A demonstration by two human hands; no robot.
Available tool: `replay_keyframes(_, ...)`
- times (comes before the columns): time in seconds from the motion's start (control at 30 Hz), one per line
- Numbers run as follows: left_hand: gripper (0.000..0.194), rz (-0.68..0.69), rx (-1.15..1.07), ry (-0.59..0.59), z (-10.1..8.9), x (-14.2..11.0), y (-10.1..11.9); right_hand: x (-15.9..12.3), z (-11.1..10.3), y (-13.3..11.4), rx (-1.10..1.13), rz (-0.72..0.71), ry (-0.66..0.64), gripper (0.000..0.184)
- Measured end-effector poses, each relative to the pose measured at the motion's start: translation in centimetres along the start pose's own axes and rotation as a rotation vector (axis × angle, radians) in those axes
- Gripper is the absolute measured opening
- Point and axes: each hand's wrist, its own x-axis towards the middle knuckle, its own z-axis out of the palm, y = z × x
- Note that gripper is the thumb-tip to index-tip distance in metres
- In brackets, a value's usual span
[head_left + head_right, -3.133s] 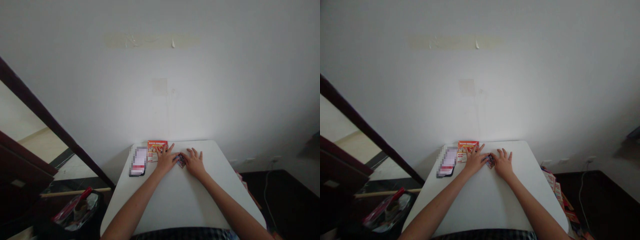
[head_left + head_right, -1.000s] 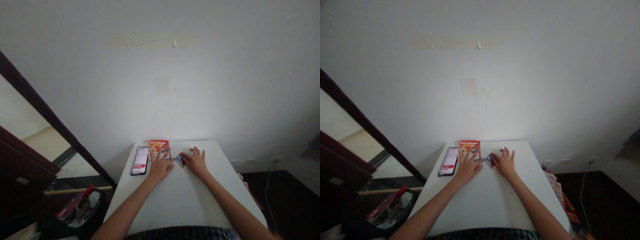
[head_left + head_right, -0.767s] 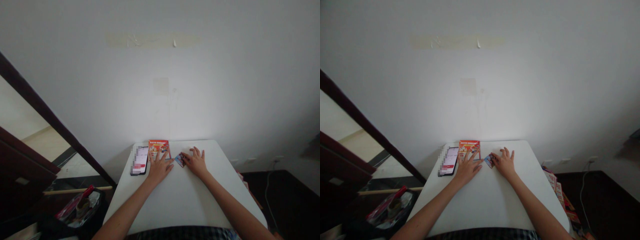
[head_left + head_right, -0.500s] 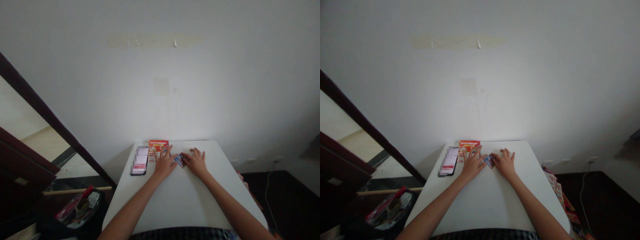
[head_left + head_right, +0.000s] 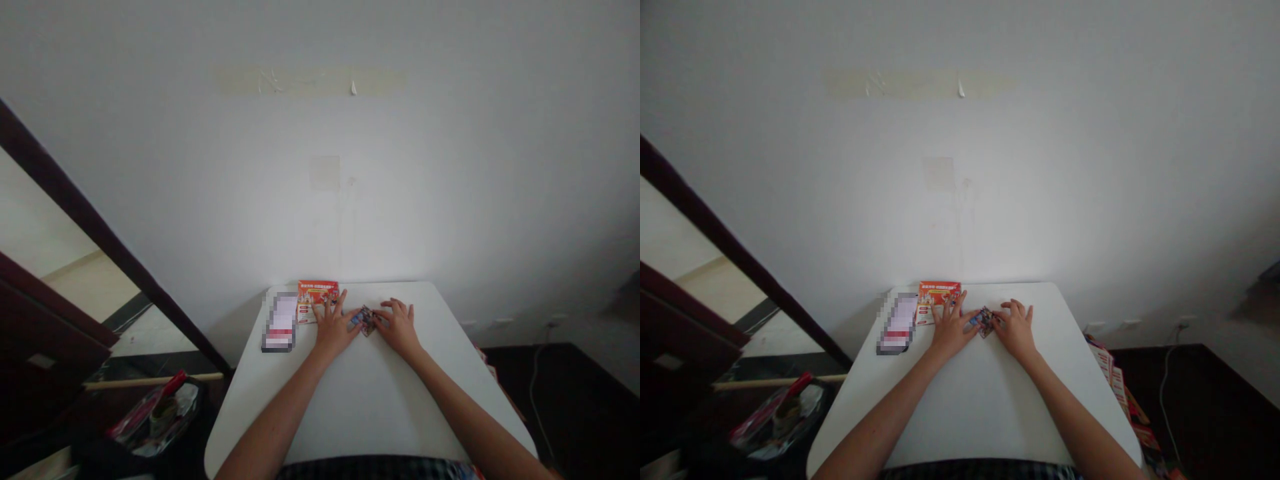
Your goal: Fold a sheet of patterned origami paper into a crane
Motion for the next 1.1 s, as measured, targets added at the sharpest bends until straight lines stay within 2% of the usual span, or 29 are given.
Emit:
replay_keyframes(0.13,0.042,-0.010,-0.003,0.012,0.0,0.0,0.1,-0.4,0.0,0.7,0.084,0.022,0.000,0.027)
replay_keyframes(0.33,0.045,-0.014,-0.028,0.001,-0.3,0.0,0.4,-0.4,0.0,1.6,0.131,-0.009,-0.021,0.043)
replay_keyframes(0.57,0.048,-0.017,-0.020,-0.005,-0.6,-0.1,0.4,0.2,0.4,2.0,0.129,-0.048,0.036,0.024)
replay_keyframes(0.73,0.051,0.006,-0.001,-0.021,-0.6,-0.2,0.5,0.8,0.2,2.2,0.164,-0.107,0.065,0.024)
replay_keyframes(0.93,0.050,0.037,-0.015,-0.002,-0.2,-0.3,0.3,1.7,0.2,2.6,0.182,-0.174,-0.013,0.019)
replay_keyframes(1.1,0.057,0.039,-0.017,-0.031,-0.2,-0.5,0.3,2.0,0.6,2.5,0.136,-0.107,-0.038,0.017)
